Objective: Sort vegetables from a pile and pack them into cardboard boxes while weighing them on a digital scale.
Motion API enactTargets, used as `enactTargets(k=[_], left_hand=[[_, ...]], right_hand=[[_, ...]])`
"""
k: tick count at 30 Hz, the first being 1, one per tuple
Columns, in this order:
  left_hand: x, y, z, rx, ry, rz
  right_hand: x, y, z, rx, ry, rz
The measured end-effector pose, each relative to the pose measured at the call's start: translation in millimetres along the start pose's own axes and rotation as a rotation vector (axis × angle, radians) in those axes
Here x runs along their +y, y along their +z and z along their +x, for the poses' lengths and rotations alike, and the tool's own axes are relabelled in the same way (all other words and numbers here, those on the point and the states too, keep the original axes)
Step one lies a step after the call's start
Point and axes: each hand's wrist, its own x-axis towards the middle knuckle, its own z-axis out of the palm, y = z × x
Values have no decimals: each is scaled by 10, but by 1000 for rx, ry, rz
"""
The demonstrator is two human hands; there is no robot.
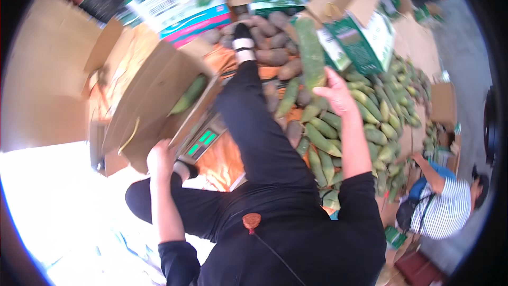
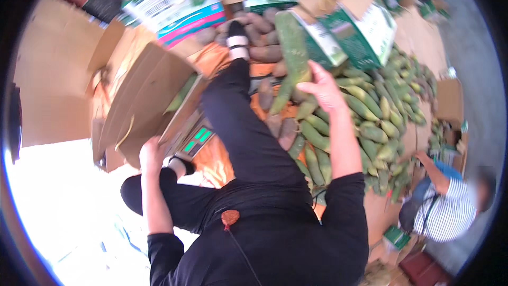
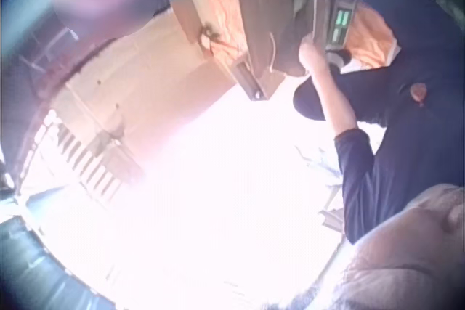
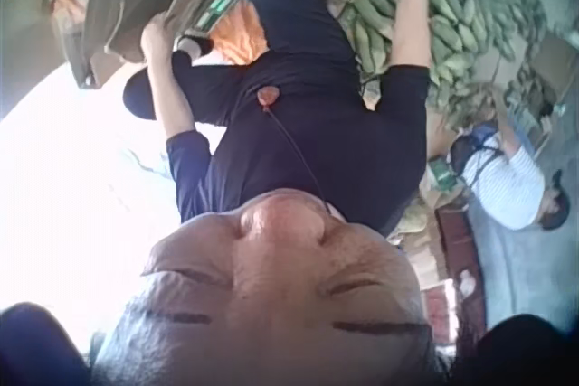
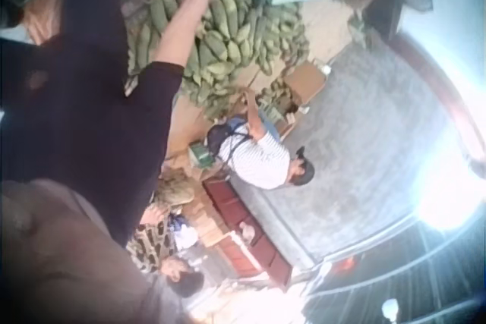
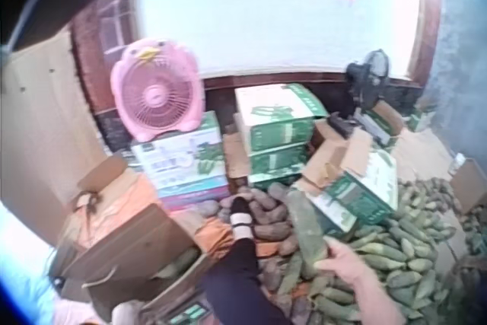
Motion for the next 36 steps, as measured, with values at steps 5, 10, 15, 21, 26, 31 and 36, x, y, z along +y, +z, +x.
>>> enactTargets(k=[5, 10, 15, 21, 26, 31, 36], left_hand=[[19, 4, -6, 35, 40, -64], [-43, -21, -77, 28, 5, -39], [-31, -54, -65, 22, 29, -33], [-76, 34, -13, -5, 67, 82], [-91, -27, -50, -36, -25, 8], [-83, -8, -66, 10, 8, -128], [-9, -52, -61, 5, -16, -149]], right_hand=[[-723, 899, 340, -160, -126, -235], [-1012, 1876, 750, -530, -449, -726], [-500, 2790, 902, -669, -546, -1156], [382, 3367, 848, -714, -618, -1396], [367, 3457, 662, -708, -663, -1000], [-145, 2569, 676, -460, -588, -593], [111, 956, 712, 78, -208, -522]])
